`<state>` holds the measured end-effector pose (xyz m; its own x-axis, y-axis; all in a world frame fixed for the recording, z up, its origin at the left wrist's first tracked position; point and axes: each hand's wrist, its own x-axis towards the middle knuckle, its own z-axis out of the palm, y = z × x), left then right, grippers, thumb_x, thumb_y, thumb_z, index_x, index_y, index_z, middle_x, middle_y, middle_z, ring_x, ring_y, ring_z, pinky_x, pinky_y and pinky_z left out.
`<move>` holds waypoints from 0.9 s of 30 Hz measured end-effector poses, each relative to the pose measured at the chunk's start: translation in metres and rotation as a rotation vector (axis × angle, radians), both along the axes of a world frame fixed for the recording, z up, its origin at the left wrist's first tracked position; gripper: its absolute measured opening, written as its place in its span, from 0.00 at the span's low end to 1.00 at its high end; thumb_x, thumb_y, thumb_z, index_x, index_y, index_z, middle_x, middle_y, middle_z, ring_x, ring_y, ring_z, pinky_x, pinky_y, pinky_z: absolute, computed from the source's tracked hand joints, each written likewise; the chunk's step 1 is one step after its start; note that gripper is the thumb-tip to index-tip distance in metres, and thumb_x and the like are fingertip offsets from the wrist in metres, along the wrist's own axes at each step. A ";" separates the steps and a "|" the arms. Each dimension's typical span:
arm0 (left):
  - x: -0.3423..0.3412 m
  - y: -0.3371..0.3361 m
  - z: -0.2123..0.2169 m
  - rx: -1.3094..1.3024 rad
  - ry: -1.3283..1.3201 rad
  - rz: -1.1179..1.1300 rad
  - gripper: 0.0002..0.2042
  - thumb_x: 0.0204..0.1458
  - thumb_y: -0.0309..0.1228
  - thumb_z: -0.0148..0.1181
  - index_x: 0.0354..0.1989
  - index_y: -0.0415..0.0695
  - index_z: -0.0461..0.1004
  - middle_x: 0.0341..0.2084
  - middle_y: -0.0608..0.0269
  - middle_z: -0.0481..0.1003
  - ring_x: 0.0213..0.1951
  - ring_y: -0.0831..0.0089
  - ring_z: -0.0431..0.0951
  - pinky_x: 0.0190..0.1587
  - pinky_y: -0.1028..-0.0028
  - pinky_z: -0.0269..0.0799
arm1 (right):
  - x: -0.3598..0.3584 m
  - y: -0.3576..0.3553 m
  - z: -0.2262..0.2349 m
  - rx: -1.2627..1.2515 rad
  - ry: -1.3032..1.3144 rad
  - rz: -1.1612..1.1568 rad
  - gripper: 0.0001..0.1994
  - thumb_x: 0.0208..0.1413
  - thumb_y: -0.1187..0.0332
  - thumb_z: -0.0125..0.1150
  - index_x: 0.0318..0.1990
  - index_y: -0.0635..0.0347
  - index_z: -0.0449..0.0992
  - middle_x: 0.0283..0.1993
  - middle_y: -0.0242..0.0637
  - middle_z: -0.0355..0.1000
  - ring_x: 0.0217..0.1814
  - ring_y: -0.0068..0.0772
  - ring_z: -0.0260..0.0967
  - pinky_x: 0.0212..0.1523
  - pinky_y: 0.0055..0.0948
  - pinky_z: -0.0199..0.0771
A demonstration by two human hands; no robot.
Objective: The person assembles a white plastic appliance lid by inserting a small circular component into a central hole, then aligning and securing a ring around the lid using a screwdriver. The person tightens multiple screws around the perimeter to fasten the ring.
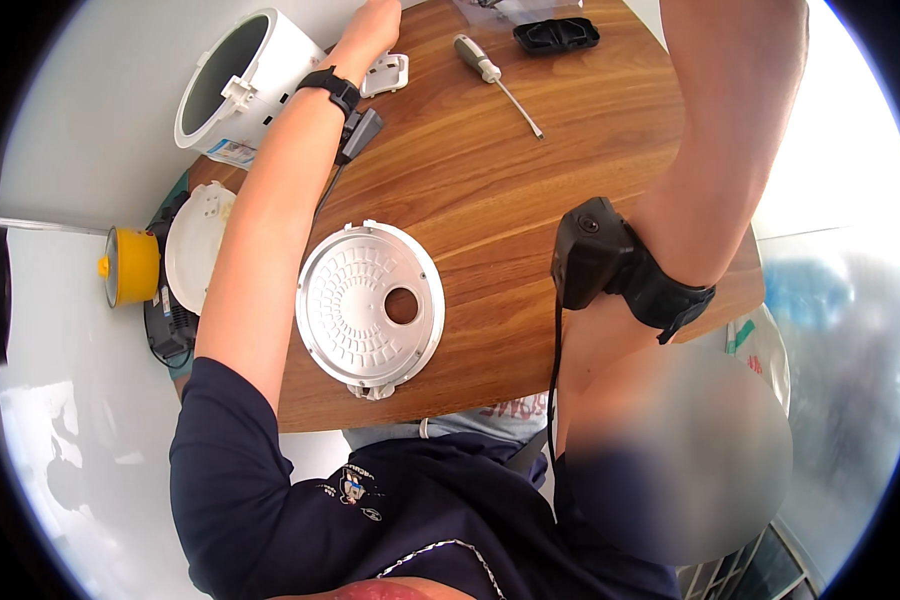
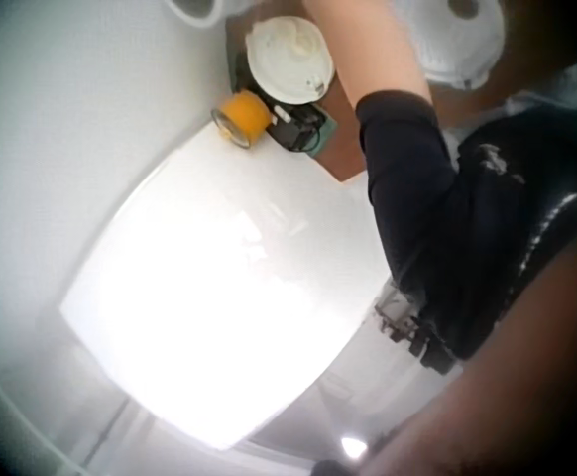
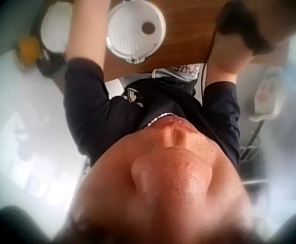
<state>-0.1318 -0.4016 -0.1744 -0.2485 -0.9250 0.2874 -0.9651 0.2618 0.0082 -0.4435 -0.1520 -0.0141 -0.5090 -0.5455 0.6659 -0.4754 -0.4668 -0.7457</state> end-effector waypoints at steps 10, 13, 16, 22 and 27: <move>-0.068 0.037 0.042 -0.007 -0.001 -0.581 0.16 0.48 0.16 0.56 0.44 0.42 0.83 0.35 0.42 0.81 0.41 0.45 0.82 0.44 0.54 0.78 | 0.008 -0.011 0.002 0.071 -0.008 0.015 0.21 0.63 0.61 0.66 0.58 0.64 0.75 0.33 0.36 0.77 0.32 0.24 0.74 0.36 0.24 0.76; -0.071 0.046 0.048 0.103 0.022 -0.552 0.16 0.46 0.14 0.57 0.42 0.41 0.84 0.35 0.42 0.81 0.41 0.47 0.82 0.44 0.55 0.78 | 0.010 -0.013 -0.001 0.067 0.033 0.005 0.20 0.64 0.62 0.65 0.58 0.64 0.75 0.32 0.36 0.77 0.32 0.24 0.74 0.35 0.24 0.76; -0.062 0.059 0.054 0.220 0.054 -0.450 0.14 0.46 0.13 0.58 0.40 0.39 0.84 0.35 0.42 0.82 0.40 0.48 0.82 0.44 0.55 0.78 | 0.014 -0.013 -0.001 0.065 0.073 0.000 0.19 0.64 0.62 0.65 0.57 0.64 0.75 0.32 0.36 0.77 0.31 0.24 0.74 0.35 0.24 0.76; -0.044 0.085 0.067 0.188 0.035 -0.468 0.11 0.46 0.15 0.58 0.35 0.38 0.85 0.33 0.42 0.82 0.39 0.48 0.83 0.45 0.57 0.79 | 0.021 -0.013 -0.001 0.073 0.122 -0.010 0.19 0.64 0.62 0.65 0.56 0.64 0.75 0.31 0.36 0.77 0.31 0.24 0.74 0.35 0.24 0.76; -0.027 0.104 0.064 0.088 -0.005 -0.517 0.11 0.44 0.15 0.57 0.32 0.38 0.85 0.30 0.43 0.82 0.39 0.49 0.84 0.44 0.58 0.80 | 0.028 -0.010 -0.003 0.048 0.150 0.042 0.18 0.63 0.62 0.65 0.56 0.63 0.75 0.30 0.36 0.76 0.31 0.25 0.75 0.34 0.25 0.76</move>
<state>-0.1592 -0.2975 -0.1103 -0.6804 -0.7016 0.2119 -0.7099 0.7027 0.0469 -0.4154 -0.1618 -0.0171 -0.3820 -0.5969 0.7055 -0.5636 -0.4545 -0.6897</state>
